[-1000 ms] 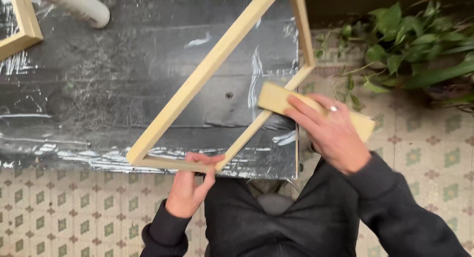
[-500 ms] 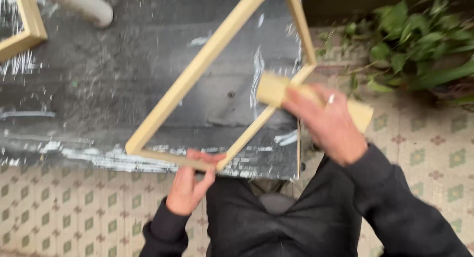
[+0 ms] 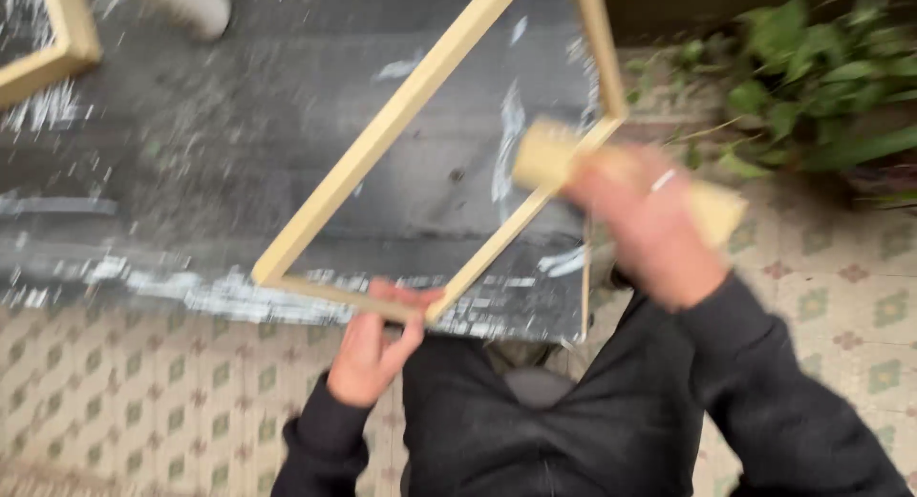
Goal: The recorder sands the surfaces and edges of a wooden picture frame using a sanding block.
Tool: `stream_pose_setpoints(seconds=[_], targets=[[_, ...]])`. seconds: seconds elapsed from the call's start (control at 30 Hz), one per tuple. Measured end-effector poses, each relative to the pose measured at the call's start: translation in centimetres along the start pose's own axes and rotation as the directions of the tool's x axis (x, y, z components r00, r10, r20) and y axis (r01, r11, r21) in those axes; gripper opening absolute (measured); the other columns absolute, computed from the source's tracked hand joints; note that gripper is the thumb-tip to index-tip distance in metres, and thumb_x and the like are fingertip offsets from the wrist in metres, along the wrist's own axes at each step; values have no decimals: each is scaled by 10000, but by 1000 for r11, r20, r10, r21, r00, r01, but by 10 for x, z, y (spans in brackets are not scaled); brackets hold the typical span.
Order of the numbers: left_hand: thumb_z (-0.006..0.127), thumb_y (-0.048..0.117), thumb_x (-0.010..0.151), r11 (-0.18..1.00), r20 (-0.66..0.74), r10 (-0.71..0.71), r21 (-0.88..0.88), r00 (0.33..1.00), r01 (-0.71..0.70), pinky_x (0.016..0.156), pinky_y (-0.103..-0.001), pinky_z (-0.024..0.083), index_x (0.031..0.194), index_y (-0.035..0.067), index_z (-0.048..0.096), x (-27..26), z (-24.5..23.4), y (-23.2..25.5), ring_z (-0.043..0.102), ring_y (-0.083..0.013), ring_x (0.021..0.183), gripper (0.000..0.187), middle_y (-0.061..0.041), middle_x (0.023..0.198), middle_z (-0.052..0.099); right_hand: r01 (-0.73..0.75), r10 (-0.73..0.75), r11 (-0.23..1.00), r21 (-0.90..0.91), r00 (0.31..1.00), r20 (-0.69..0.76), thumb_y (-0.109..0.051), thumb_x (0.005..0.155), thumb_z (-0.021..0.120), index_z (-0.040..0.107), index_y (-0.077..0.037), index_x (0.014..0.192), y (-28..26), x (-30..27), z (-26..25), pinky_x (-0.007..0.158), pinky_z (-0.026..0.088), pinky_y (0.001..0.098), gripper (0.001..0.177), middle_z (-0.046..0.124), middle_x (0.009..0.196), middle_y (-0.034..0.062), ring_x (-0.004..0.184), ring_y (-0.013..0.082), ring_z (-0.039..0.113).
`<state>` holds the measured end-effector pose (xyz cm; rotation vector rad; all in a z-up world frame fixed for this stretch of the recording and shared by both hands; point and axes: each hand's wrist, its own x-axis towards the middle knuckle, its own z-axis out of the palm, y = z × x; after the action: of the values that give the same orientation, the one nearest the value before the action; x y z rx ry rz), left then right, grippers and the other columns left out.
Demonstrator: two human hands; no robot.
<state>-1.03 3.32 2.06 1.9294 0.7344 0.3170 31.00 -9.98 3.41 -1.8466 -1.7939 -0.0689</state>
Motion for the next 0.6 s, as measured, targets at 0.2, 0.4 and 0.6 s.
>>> stream_pose_setpoints(seconds=[0.2,0.4,0.6], targets=[[644,66,976,994,-33,105,15,994,-105,931,-383,518,1088,-1,554,-13,0,-6,670,-297,1015,158,-138,1227,734,-76,73,982,174,997,19,131,813,579,642,-121,1287,35,-2,20,1009,520,481,540,646,1353,116,1205,395,608],[626,110,967,982,-17,-144,-128,989,140,868,-348,554,1038,19,516,-5,3,-8,721,-243,951,160,-86,1172,766,68,-72,993,95,996,46,64,748,623,642,-88,1290,23,2,-2,969,493,494,563,673,1328,158,1148,398,626],[615,105,975,988,-1,-111,-106,994,110,857,-360,555,1059,12,522,-1,1,-4,728,-227,944,157,-93,1166,761,-27,12,994,104,990,142,74,740,626,656,-97,1333,-5,-19,13,1032,475,474,618,660,1315,165,1170,371,625]])
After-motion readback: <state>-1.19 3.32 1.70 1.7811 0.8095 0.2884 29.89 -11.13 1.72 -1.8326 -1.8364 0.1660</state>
